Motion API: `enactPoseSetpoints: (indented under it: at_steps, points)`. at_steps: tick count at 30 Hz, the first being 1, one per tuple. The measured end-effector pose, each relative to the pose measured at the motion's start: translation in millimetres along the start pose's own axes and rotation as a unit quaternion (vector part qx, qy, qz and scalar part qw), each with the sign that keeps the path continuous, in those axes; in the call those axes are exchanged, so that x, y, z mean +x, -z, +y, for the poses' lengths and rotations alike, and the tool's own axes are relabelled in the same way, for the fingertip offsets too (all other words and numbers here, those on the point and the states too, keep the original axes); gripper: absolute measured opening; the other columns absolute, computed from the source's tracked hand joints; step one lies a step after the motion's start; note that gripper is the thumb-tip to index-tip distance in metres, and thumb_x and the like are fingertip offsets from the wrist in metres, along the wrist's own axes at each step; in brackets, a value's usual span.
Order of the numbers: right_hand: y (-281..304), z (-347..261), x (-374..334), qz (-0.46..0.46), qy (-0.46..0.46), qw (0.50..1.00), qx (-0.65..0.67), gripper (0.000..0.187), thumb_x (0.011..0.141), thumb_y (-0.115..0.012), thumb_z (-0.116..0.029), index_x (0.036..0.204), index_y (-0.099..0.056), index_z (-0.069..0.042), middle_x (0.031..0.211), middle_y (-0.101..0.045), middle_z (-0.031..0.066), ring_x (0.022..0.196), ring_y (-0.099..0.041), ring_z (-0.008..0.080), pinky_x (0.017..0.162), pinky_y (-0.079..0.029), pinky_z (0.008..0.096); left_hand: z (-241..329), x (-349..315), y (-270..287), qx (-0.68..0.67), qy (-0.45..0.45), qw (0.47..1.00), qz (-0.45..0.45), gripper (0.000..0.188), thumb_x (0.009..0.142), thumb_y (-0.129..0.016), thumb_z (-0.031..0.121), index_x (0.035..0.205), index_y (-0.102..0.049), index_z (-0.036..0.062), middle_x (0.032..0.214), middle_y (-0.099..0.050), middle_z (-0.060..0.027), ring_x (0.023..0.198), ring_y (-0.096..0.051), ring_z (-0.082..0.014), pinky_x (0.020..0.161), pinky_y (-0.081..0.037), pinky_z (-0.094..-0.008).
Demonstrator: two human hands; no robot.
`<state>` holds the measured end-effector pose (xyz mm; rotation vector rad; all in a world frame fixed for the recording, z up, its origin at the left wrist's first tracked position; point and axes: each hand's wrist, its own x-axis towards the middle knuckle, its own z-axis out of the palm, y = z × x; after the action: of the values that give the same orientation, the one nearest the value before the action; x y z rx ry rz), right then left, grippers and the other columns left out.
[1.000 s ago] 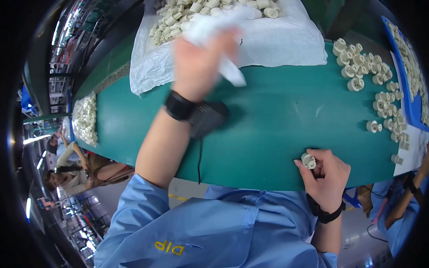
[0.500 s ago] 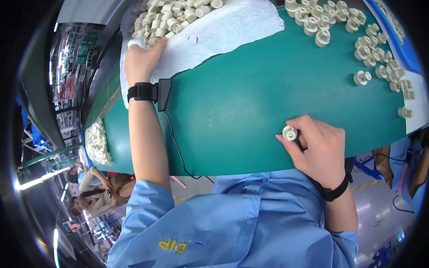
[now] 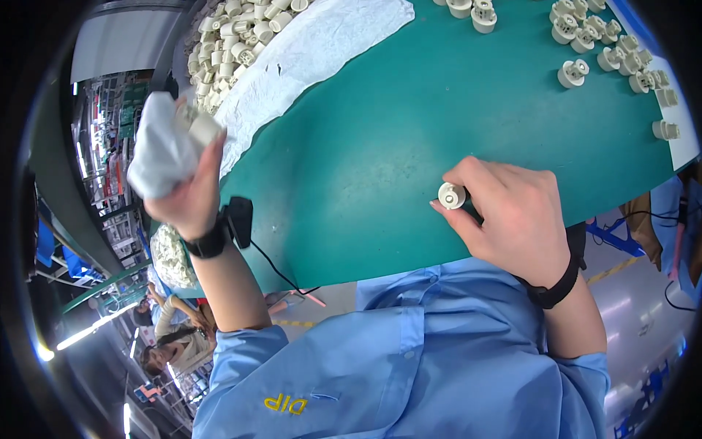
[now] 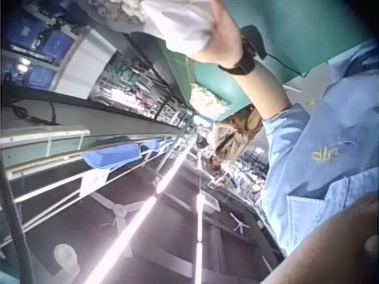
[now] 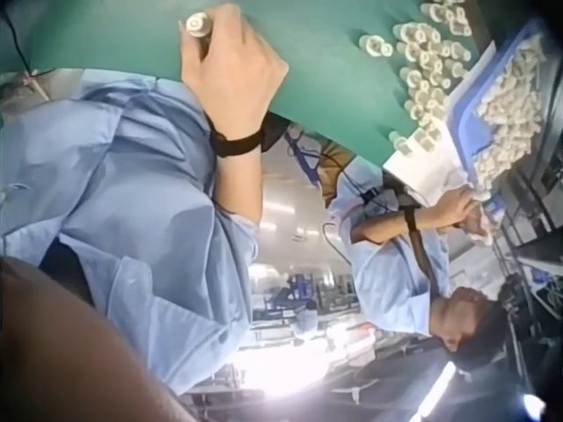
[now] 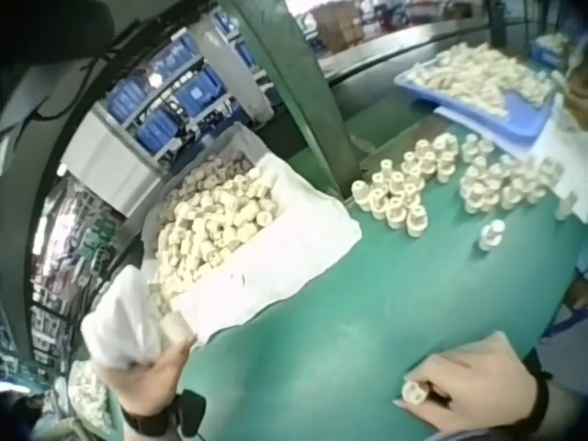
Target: The person picks up a plastic component from a tray, wipes it with a cloth, and places it on the table, repeating this process for several components.
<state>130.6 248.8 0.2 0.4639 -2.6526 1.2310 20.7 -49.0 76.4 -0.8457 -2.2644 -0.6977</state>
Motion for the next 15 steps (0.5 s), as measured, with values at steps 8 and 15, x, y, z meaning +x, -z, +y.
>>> enactPoseSetpoints:
  at_steps: [8,15]
  points:
    - [-4,0,1,0.003,0.0,1.0,-0.005,0.024,0.066,-0.076,-0.007,0.081,-0.058,-0.006,0.048,-0.037,0.0012,0.041,-0.04,0.0147,0.042,-0.029,0.0291,51,-28,24,-0.082,0.023,0.996,0.009,0.066,0.065,-0.083,0.016,0.117,-0.049,-0.0058,0.103,-0.059,-0.0191,0.09,-0.061,-0.028,0.083,-0.05,-0.0386]
    - [-4,-2,-1,0.004,-0.003,1.0,-0.017,0.023,0.066,-0.076,-0.007,0.082,-0.059,-0.005,0.049,-0.037,0.0018,0.042,-0.04,0.0153,0.043,-0.03,0.0295,70,-35,41,-0.119,0.073,0.99,-0.004,0.066,0.052,-0.088,0.016,0.106,-0.054,-0.0023,0.092,-0.061,-0.0116,0.077,-0.06,-0.0208,0.071,-0.05,-0.0315]
